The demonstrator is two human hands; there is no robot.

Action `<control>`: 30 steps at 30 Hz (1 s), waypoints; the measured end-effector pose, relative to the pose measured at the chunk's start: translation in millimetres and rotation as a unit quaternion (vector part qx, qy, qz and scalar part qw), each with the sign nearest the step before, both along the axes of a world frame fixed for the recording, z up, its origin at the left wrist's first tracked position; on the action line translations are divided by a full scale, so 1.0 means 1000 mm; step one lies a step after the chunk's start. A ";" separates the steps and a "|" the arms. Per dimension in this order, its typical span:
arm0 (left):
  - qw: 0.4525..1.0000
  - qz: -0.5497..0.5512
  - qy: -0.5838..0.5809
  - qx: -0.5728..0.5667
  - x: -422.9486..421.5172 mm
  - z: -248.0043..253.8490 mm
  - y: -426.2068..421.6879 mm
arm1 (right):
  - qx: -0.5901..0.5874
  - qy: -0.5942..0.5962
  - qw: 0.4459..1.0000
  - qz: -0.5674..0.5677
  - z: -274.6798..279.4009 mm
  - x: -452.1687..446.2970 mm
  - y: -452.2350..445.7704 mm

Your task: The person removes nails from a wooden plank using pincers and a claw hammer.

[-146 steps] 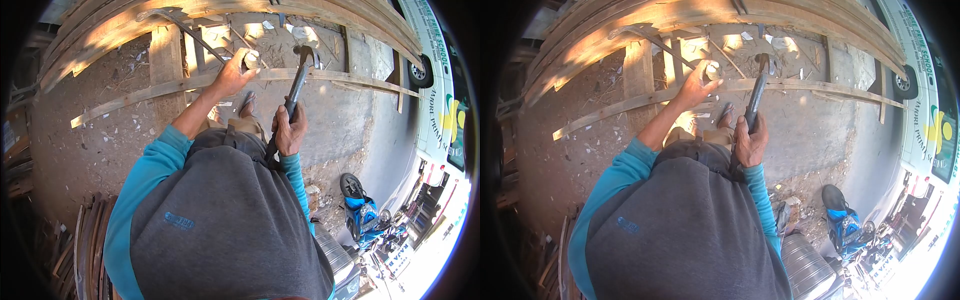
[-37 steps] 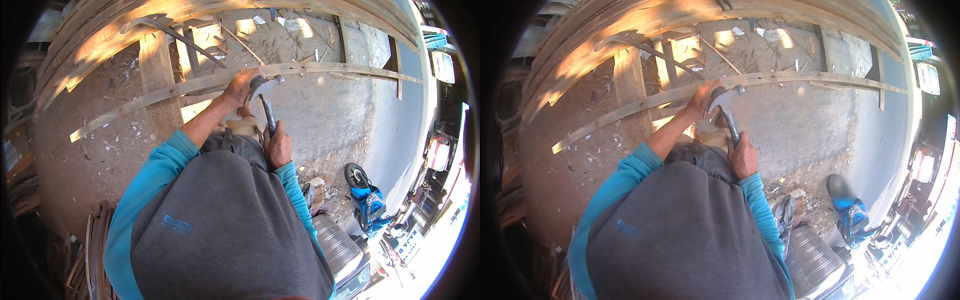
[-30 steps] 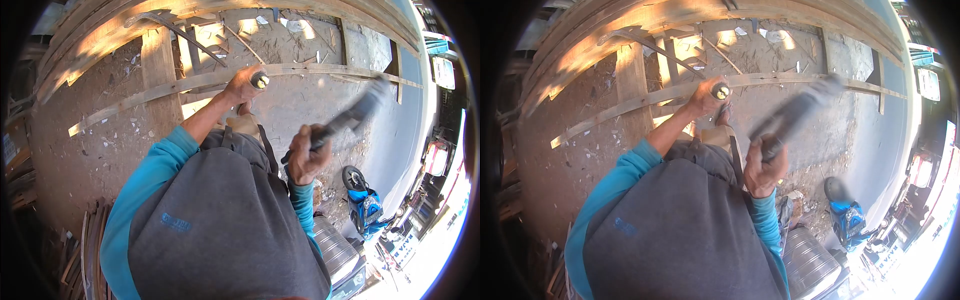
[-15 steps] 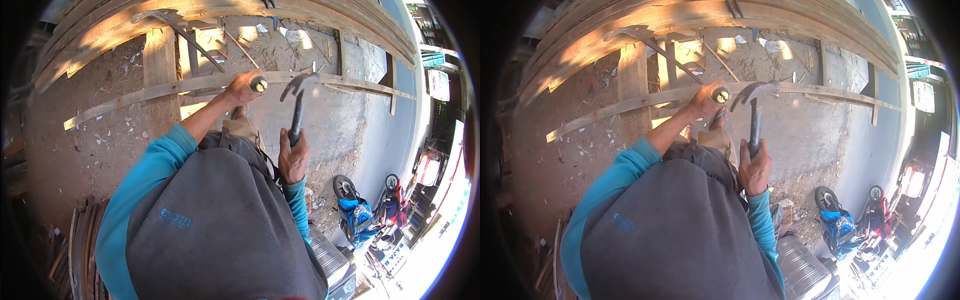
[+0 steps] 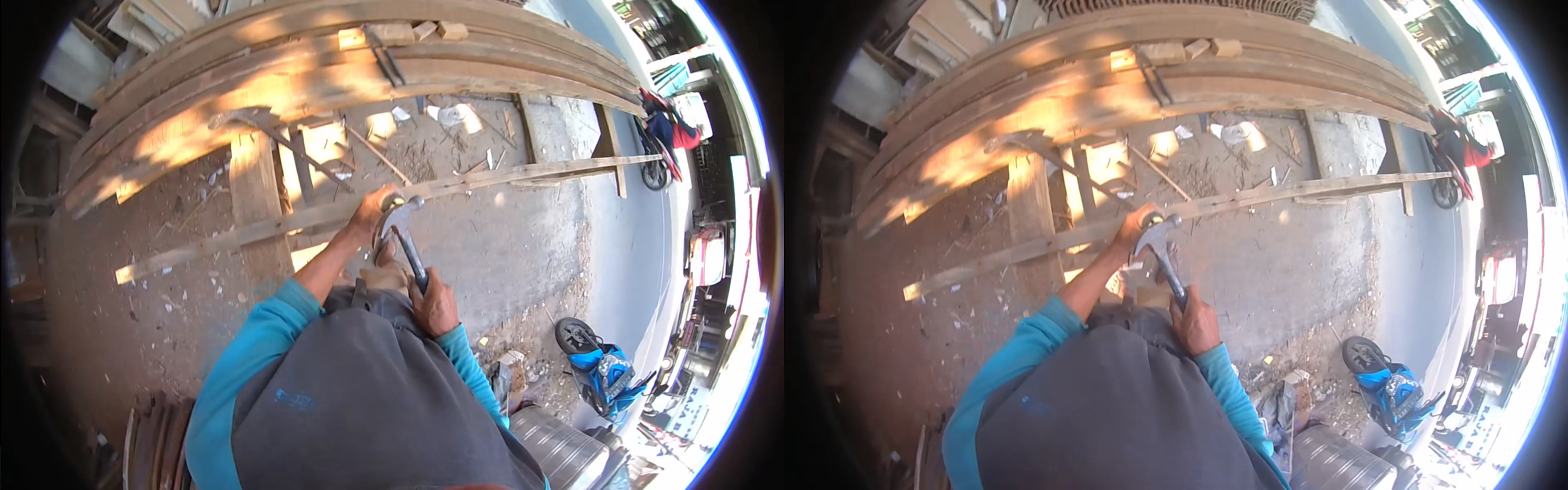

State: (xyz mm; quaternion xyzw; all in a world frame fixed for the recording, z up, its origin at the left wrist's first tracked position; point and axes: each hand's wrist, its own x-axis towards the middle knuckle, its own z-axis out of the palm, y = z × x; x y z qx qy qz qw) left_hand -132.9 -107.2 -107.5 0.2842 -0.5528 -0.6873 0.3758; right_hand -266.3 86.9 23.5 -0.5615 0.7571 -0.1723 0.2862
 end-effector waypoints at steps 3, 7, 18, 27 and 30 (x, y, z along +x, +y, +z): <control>0.984 0.022 -0.113 -0.136 0.006 0.028 -0.004 | -0.033 -0.010 0.998 -0.048 0.004 -0.014 -0.005; 0.963 0.095 -0.138 -0.211 -0.002 0.059 0.002 | -0.064 -0.037 0.990 -0.116 -0.001 -0.025 0.003; 0.911 0.030 -0.365 -0.188 -0.076 0.064 -0.033 | -0.081 -0.068 0.962 -0.252 -0.059 -0.053 0.039; 0.963 0.255 0.086 0.025 0.021 0.038 -0.017 | -0.038 -0.211 0.891 -0.400 -0.112 -0.097 0.095; 0.966 0.190 -0.088 -0.149 -0.001 0.108 -0.013 | -0.019 -0.304 0.847 -0.436 -0.061 -0.083 0.082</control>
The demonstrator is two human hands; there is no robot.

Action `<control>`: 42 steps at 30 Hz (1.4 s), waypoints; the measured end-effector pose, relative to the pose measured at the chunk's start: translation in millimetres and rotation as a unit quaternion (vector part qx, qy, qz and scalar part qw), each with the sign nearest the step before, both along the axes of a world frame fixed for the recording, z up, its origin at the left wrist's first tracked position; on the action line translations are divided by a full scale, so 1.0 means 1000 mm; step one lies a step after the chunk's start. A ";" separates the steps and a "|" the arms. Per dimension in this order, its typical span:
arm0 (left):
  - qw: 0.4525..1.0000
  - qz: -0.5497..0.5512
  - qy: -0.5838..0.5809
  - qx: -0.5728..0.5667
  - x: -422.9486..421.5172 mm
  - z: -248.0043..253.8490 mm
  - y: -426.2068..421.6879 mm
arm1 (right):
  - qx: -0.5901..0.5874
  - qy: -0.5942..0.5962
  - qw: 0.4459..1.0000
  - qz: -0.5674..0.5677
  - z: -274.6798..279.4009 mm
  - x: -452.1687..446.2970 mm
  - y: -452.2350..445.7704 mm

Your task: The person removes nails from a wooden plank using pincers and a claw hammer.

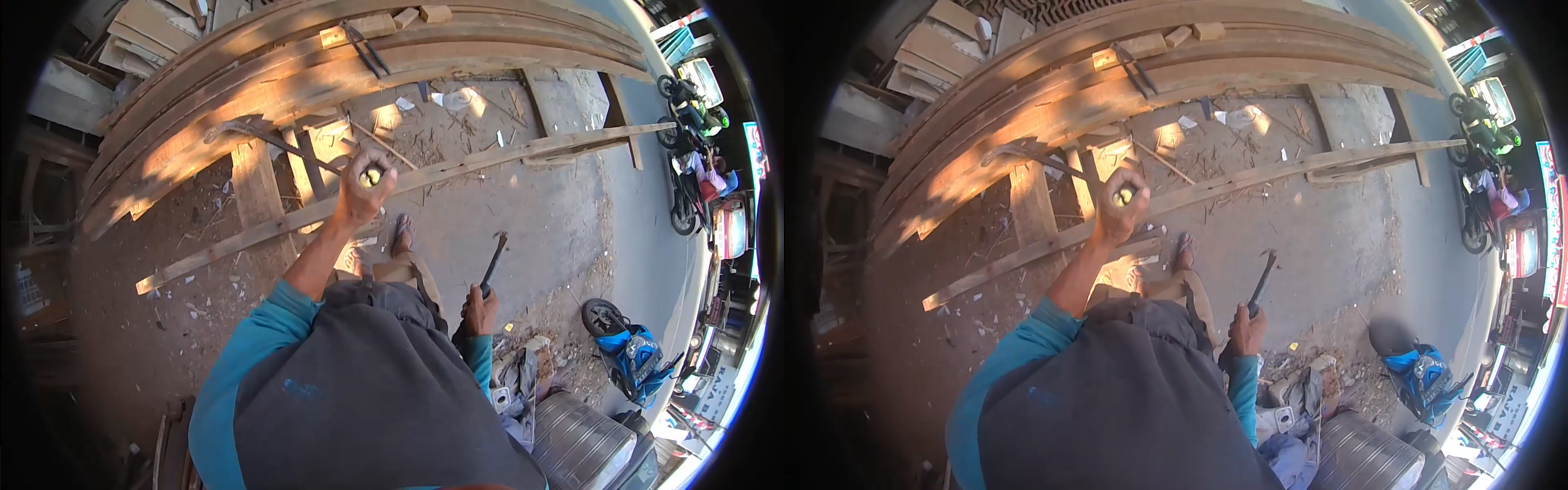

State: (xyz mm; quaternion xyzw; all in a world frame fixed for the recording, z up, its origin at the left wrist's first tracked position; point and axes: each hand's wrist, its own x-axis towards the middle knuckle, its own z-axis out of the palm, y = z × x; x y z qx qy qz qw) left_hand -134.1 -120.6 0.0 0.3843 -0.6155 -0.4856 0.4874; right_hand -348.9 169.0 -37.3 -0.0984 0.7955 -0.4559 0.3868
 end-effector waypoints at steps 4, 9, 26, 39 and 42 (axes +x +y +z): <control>0.985 -0.009 0.076 0.153 -0.007 -0.009 -0.045 | -0.002 -0.028 1.000 -0.002 -0.004 0.002 0.006; 0.964 0.015 0.158 0.215 -0.005 -0.061 -0.064 | 0.001 -0.023 1.000 0.014 0.003 0.009 -0.001; 0.951 0.041 0.001 0.308 -0.019 -0.055 -0.073 | 0.030 0.077 0.988 0.129 -0.010 0.008 -0.012; 0.985 -0.054 -0.067 0.149 -0.006 -0.056 -0.044 | -0.204 0.181 0.940 0.206 0.109 0.039 -0.123; 0.982 -0.008 -0.095 0.162 -0.009 -0.058 -0.043 | -0.247 0.188 0.923 0.226 0.132 0.050 -0.160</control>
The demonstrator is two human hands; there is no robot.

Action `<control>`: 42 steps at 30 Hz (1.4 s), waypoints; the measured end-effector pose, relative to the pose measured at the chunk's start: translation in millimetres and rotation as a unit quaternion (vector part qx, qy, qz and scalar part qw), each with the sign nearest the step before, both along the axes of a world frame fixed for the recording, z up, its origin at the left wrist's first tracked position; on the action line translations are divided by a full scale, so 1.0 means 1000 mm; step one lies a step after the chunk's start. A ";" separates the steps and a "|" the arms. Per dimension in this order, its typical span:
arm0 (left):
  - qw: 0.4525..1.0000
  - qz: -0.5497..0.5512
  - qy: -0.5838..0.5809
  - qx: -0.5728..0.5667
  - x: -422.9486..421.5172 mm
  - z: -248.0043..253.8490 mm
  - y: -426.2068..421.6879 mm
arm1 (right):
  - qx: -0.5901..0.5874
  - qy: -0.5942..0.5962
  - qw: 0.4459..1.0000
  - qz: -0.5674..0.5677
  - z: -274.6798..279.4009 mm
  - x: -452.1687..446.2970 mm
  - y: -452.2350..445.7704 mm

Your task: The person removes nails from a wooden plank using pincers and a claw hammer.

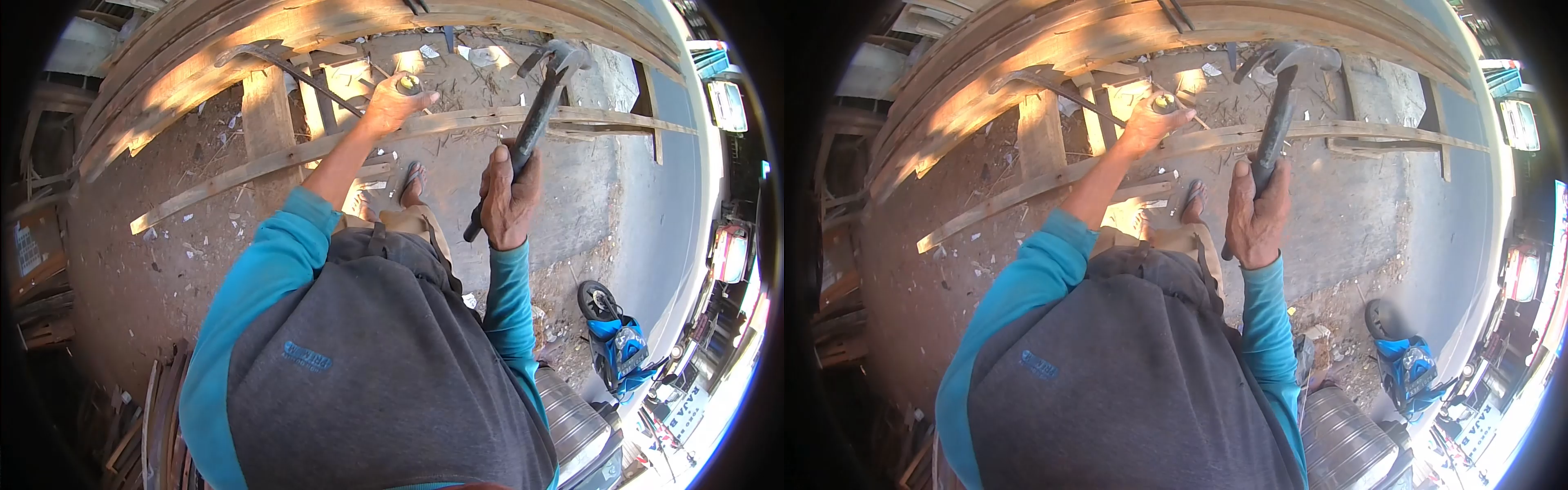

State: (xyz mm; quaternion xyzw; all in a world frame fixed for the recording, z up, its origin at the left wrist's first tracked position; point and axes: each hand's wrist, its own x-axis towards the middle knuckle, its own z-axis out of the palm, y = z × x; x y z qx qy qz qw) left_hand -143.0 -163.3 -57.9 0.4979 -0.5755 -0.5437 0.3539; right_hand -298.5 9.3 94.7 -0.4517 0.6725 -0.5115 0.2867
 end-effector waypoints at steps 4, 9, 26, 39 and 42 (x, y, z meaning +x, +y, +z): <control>0.998 -0.019 0.052 0.027 -0.002 0.008 0.000 | 0.083 0.177 0.975 0.103 -0.021 0.011 -0.038; 0.984 0.045 0.156 0.073 0.005 -0.009 -0.008 | 0.197 0.160 0.953 0.168 -0.035 -0.003 -0.058; 0.984 0.014 0.173 0.028 -0.009 -0.031 -0.003 | 0.151 0.291 0.917 0.228 -0.027 0.003 -0.058; 0.996 0.001 0.087 0.001 0.001 -0.002 0.009 | 0.026 0.313 0.947 0.072 0.016 0.006 -0.068; 0.989 -0.002 0.148 0.025 -0.007 -0.040 0.001 | 0.170 0.353 0.883 0.259 -0.037 -0.013 -0.054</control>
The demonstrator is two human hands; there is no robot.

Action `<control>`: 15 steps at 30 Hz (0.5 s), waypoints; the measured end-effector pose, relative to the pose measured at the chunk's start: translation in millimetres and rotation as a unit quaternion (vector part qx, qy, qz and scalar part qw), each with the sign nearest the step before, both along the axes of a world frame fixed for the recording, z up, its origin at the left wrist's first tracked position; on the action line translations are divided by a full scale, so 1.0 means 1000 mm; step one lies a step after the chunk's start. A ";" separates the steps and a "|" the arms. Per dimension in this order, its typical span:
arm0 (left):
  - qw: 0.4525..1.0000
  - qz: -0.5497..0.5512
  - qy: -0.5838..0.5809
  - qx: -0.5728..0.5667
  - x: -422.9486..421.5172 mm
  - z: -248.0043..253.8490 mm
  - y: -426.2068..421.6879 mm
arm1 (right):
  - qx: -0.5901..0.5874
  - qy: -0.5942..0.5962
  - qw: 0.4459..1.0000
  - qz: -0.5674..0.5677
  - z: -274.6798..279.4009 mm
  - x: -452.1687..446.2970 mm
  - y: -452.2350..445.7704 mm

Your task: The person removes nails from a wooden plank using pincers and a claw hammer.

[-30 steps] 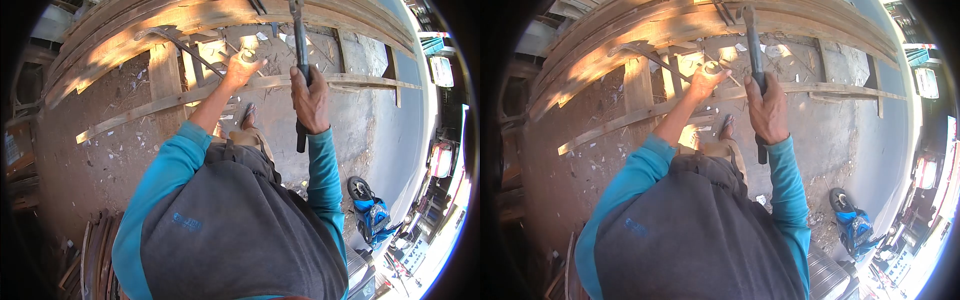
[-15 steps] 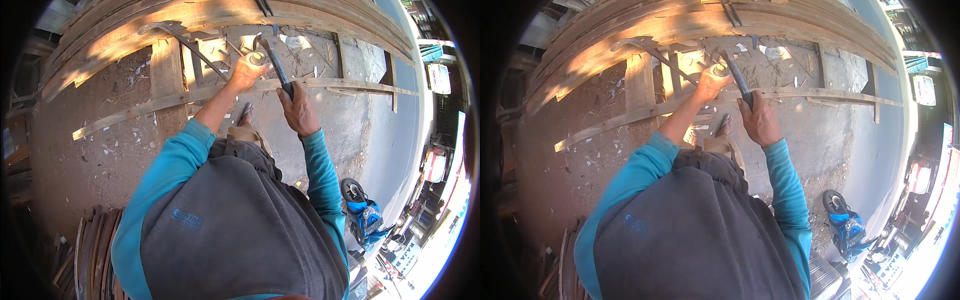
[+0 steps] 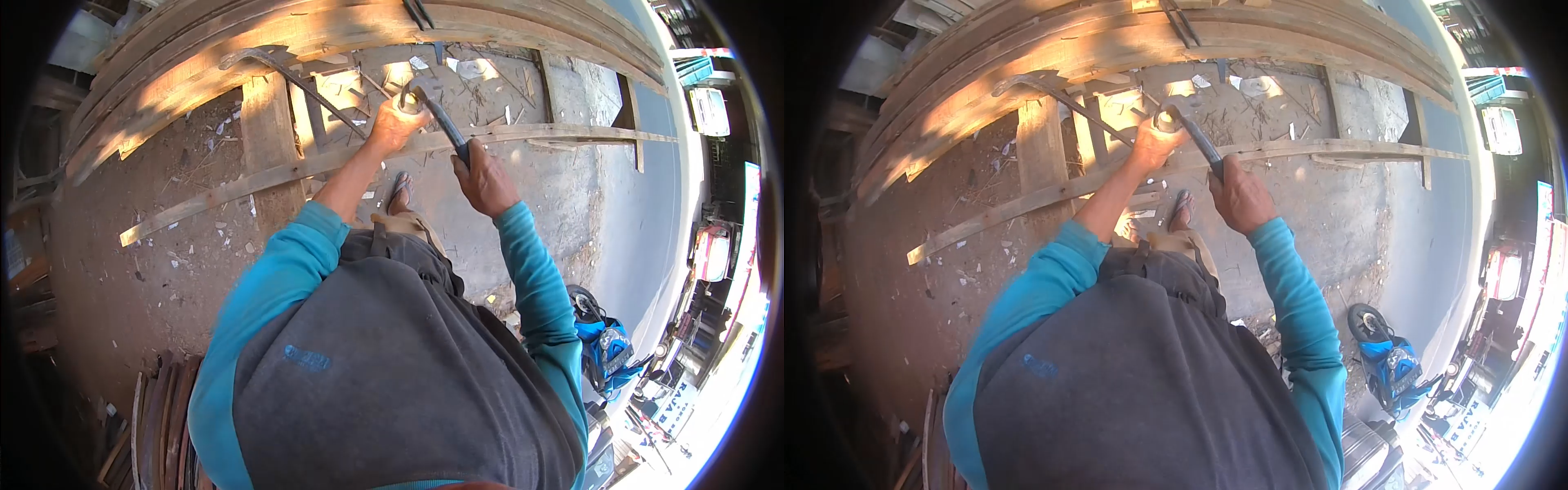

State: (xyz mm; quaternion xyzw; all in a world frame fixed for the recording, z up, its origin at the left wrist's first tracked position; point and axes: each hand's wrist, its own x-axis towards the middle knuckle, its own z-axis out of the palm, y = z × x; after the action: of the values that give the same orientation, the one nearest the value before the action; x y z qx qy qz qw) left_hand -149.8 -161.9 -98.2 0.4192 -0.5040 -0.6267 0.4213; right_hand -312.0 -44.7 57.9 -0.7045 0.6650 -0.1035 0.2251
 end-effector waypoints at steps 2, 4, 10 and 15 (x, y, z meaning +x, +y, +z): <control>0.993 0.039 0.082 -0.081 -0.005 -0.013 -0.001 | -0.059 -0.045 0.997 0.002 0.023 0.004 -0.007; 1.000 0.006 0.008 -0.018 0.009 0.031 0.011 | -0.086 -0.070 0.992 -0.057 0.084 0.018 -0.013; 0.999 0.014 -0.016 -0.048 0.010 0.034 0.010 | -0.475 -0.331 0.811 -0.086 0.169 0.015 -0.049; 0.999 0.010 0.019 -0.034 0.010 0.032 0.016 | 0.005 0.088 0.996 0.025 0.014 0.002 0.013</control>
State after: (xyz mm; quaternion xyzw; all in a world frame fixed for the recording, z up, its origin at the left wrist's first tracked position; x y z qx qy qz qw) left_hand -139.9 -146.3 -66.1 0.3980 -0.5130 -0.6122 0.4513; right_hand -310.2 -31.6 72.2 -0.7260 0.6652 -0.0317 0.1718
